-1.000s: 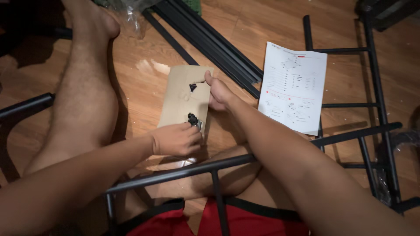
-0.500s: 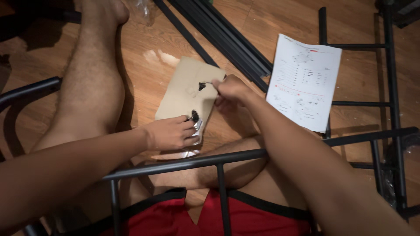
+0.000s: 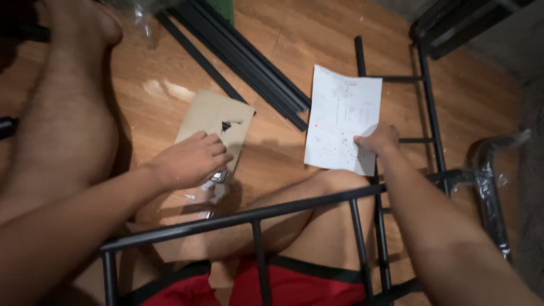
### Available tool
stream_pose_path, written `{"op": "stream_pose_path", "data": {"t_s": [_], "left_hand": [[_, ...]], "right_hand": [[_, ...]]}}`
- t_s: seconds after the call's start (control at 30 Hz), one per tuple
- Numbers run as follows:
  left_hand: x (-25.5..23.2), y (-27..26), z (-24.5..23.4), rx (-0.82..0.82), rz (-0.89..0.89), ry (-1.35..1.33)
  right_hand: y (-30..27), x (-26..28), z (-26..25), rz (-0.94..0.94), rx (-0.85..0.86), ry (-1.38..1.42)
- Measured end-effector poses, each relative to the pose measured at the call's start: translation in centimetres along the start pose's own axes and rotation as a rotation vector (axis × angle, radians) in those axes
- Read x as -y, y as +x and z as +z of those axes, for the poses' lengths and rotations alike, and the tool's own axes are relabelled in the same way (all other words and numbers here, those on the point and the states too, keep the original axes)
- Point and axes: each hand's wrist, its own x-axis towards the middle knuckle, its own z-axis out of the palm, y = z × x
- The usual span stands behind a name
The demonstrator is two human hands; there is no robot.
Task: The person unpacks a hardware packet containing screws and bolts, then consults an instruction sheet. They insert a bolt into a metal frame tube and tighten it using an Allen key, continuing to assemble the frame.
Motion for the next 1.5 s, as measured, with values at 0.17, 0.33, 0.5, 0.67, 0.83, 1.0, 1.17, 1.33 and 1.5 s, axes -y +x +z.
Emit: {"op": "stream_pose_path", "data": {"t_s": [0.17, 0.33, 0.5, 0.67, 0.83, 1.0, 1.17, 1.33, 1.5], "left_hand": [[-0.7, -1.1, 2.2, 0.085, 0.006, -0.015], [-0.3, -1.4, 5.4, 0.049, -0.006, -0.081], [-0.5, -0.3, 6.3, 0.191, -0.052, -0.035], [-1.0, 0.0, 6.4, 0.240, -0.084, -0.031], [-0.6, -0.1, 6.8, 0.178, -0.185, -0.060], [-1.0, -0.2, 5.4, 0.315, -0.484, -0.320], [-0.6, -0.3, 6.6, 0.128, -0.319, -0.273], [0.0, -0.5, 7.9, 0.082, -0.268, -0.228], [-0.1, -0.6, 7.9, 0.062, -0.287, -0.289]], "right_hand": [[-1.1, 1.2, -2.4, 0.091, -0.303, 0.409], [-6.4, 4.5, -11.7, -0.344, -0.380, 0.847], [-17.1, 7.1, -19.1, -0.557, -0.224, 1.482], [-25.0, 8.7, -23.5, -0.792, -0.133, 1.717], [-27.3, 8.7, -25.1, -0.842, -0.206, 1.674], [-27.9, 8.8, -25.7, -0.856, -0.250, 1.667], [-28.4, 9.1, -26.2, -0.894, -0.249, 1.685], [-29.0, 9.5, -27.0, -0.907, -0.271, 1.676], [-29.8, 10.0, -27.8, -0.836, -0.322, 1.674]]}}
